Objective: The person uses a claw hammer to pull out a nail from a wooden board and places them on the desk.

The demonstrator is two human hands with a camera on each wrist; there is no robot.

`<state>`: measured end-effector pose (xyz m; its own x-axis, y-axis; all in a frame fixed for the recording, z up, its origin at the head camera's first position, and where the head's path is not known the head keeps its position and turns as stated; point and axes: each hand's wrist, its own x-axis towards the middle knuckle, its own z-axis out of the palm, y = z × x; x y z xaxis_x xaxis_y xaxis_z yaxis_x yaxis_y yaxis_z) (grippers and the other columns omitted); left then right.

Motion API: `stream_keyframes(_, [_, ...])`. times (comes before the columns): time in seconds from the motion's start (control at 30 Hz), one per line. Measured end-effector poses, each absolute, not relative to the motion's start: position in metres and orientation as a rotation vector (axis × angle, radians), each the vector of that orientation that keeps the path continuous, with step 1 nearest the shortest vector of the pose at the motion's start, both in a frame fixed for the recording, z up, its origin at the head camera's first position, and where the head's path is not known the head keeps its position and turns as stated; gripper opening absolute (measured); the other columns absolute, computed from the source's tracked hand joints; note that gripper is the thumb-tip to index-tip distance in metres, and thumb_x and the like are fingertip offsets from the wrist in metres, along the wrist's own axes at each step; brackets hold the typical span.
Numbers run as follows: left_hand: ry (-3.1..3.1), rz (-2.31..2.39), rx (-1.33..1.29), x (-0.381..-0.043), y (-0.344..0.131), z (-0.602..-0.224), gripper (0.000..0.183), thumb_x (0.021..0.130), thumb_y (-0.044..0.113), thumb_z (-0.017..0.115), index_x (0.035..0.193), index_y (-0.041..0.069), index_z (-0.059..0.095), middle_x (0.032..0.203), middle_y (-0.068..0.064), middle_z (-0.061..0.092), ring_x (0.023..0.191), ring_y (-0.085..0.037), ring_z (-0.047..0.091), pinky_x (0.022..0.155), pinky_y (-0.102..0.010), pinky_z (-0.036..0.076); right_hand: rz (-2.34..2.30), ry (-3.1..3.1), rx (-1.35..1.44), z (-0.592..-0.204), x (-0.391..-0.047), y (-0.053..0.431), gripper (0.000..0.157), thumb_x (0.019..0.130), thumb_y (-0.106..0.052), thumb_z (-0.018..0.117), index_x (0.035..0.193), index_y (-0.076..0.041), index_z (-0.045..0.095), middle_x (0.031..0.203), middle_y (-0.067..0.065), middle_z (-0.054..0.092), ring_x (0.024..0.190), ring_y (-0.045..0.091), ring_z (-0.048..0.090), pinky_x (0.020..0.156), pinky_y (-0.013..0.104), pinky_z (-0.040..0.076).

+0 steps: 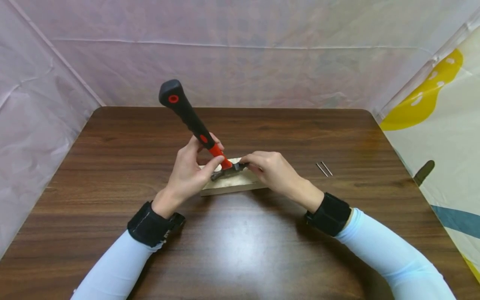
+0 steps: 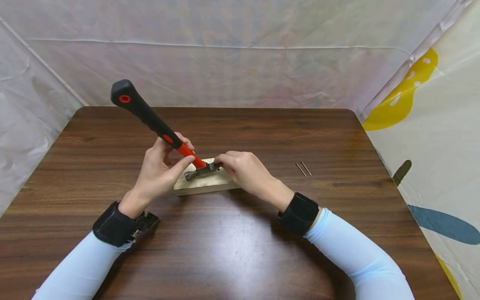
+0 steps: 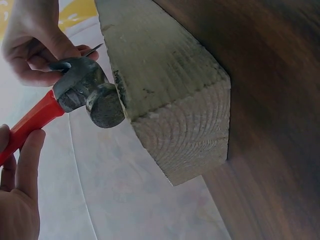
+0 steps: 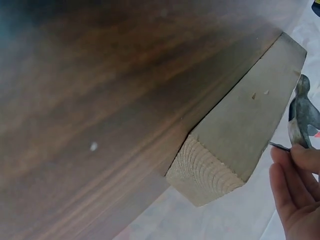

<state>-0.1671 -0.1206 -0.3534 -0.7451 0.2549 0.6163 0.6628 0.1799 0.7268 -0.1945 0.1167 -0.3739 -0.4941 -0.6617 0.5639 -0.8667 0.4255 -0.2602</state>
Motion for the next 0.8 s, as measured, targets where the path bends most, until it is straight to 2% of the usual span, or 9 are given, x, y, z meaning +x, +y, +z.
stream_keyframes(0.3, [-2.105,-1.576,-0.872,-0.167,-0.120,-0.352,0.041,0.083,-0.011,0.072,0.116,0.001,0.052,0.106,-0.001,0.061,0.096,-0.028,0.063,0.055,-0.026,0.054,0.787,-2.239,1.282,-0.367,-0.197,0.120,0.022,0.082,0.009,0.074,0.101,-0.003,0.072,0.097,0.002,0.069,0.087,0.015,0.068,0.076,0.020,0.050])
stream_keyframes(0.47, [-2.111,-1.553,-0.863,-0.168,-0.120,-0.353,0.040,0.083,-0.010,0.073,0.115,0.002,0.052,0.104,-0.001,0.062,0.096,-0.020,0.063,0.057,-0.026,0.054,0.824,-2.232,1.260,-0.365,-0.198,0.124,0.021,0.083,0.008,0.074,0.101,-0.003,0.072,0.097,0.002,0.069,0.088,0.015,0.068,0.077,0.020,0.050])
stream_keyframes(0.63, [-2.114,-1.558,-0.841,-0.168,-0.120,-0.354,0.041,0.083,-0.011,0.074,0.115,0.002,0.053,0.104,0.000,0.062,0.096,-0.019,0.063,0.060,-0.026,0.054,0.844,-2.247,1.227,-0.363,-0.199,0.131,0.022,0.084,0.008,0.073,0.102,-0.003,0.072,0.097,0.001,0.069,0.088,0.015,0.068,0.078,0.021,0.050])
stream_keyframes(0.8, [-2.101,-1.572,-0.838,-0.167,-0.121,-0.355,0.042,0.082,-0.012,0.073,0.116,0.002,0.052,0.105,0.000,0.062,0.094,-0.019,0.063,0.057,-0.027,0.054,0.786,-2.264,1.196,-0.360,-0.200,0.142,0.022,0.084,0.008,0.073,0.103,-0.002,0.072,0.096,0.003,0.069,0.084,0.015,0.068,0.072,0.020,0.050])
